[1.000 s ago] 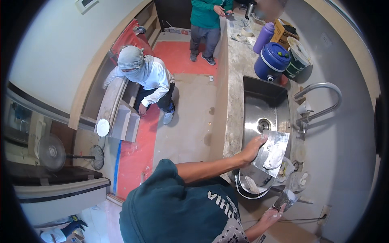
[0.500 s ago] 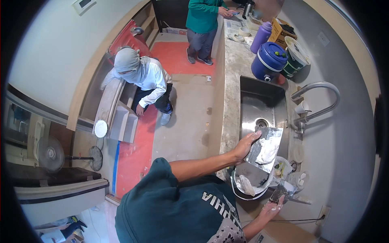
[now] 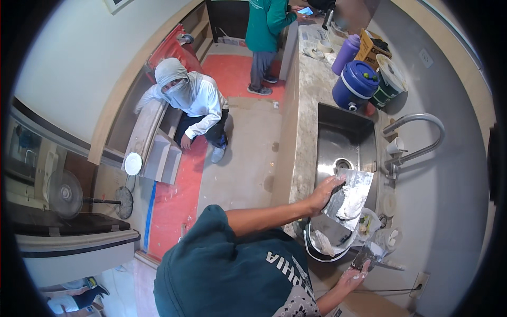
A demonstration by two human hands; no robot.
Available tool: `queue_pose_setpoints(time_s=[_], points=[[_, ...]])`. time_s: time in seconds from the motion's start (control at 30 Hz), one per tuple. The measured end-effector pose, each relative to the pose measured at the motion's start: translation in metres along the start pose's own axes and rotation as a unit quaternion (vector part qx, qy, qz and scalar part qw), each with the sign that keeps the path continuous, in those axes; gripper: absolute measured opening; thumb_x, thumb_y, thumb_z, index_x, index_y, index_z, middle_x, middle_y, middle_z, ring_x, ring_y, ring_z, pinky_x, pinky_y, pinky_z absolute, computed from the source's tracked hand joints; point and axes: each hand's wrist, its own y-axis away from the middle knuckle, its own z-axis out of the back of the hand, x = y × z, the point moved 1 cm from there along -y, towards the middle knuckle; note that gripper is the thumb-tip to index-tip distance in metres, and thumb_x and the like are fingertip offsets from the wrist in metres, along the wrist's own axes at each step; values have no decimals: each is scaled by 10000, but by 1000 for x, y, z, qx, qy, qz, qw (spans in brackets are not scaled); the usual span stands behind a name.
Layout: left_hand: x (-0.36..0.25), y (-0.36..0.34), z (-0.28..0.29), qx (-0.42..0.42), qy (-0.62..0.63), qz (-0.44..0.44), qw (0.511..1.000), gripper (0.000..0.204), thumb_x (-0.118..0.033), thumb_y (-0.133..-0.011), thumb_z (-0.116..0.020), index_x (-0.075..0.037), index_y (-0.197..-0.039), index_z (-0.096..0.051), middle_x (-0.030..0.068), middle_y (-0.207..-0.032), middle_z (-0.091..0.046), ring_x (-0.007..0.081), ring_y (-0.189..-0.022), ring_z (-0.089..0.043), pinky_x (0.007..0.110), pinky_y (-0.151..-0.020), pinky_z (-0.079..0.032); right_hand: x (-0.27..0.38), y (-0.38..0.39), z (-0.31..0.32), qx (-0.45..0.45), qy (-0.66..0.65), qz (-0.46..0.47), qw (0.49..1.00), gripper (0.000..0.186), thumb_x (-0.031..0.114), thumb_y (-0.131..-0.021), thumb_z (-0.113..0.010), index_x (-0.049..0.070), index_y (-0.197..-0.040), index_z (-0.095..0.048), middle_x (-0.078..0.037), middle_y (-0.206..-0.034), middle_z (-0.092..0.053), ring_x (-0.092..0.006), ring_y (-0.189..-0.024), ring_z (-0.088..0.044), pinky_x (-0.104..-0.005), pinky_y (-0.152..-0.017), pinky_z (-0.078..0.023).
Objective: The person applies plaster to a wall using a trowel and hawk. They repeatedly scoop plaster from the hawk and smooth it onto the wall surface, occasionally scraping excess material back onto the hawk.
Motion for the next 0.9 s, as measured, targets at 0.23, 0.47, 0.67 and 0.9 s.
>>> queue_pose_setpoints(time_s=[0.23, 0.47, 0.67, 0.9], points=[[10, -1, 16, 47, 62, -18, 997, 468, -336, -967, -495, -20, -1311, -522, 115, -1222, -624, 197, -1079, -636, 356, -958, -514, 28, -3, -51, 8, -114, -60, 992, 448, 246, -902, -682, -31, -1222, -534, -122, -1194, -575, -232, -1087, -555, -384, -952, -438], [2, 9, 1, 80, 57, -38, 994, 387, -324, -967, -543, -42, -1230, -573, 52, -1091, -647, 138, -971, -634, 294, -894, -509, 26, 6, -36, 10, -84, 4, 996, 430, 279, -957, -591, -40, -1242, -554, -133, -1221, -598, -219, -1071, -584, -342, -935, -437], [11, 9, 3, 1, -144, -131, 981, 366, -332, -1035, -446, 2, -1083, -591, 33, -951, -625, 130, -902, -559, 283, -855, -439, 21, 7, -32, -17, -61, -39, 997, 490, 317, -946, -584, -49, -1270, -541, -149, -1258, -571, -241, -1134, -552, -374, -1009, -391], [3, 49, -20, -11, -235, -231, 944, 394, -313, -1055, -378, 36, -1032, -559, 69, -920, -592, 158, -858, -489, 333, -834, -411, 44, 19, -63, -77, -102, -54, 990, 309, 235, -961, -582, 24, -1186, -589, -97, -1132, -633, -174, -922, -597, -314, -784, -461]])
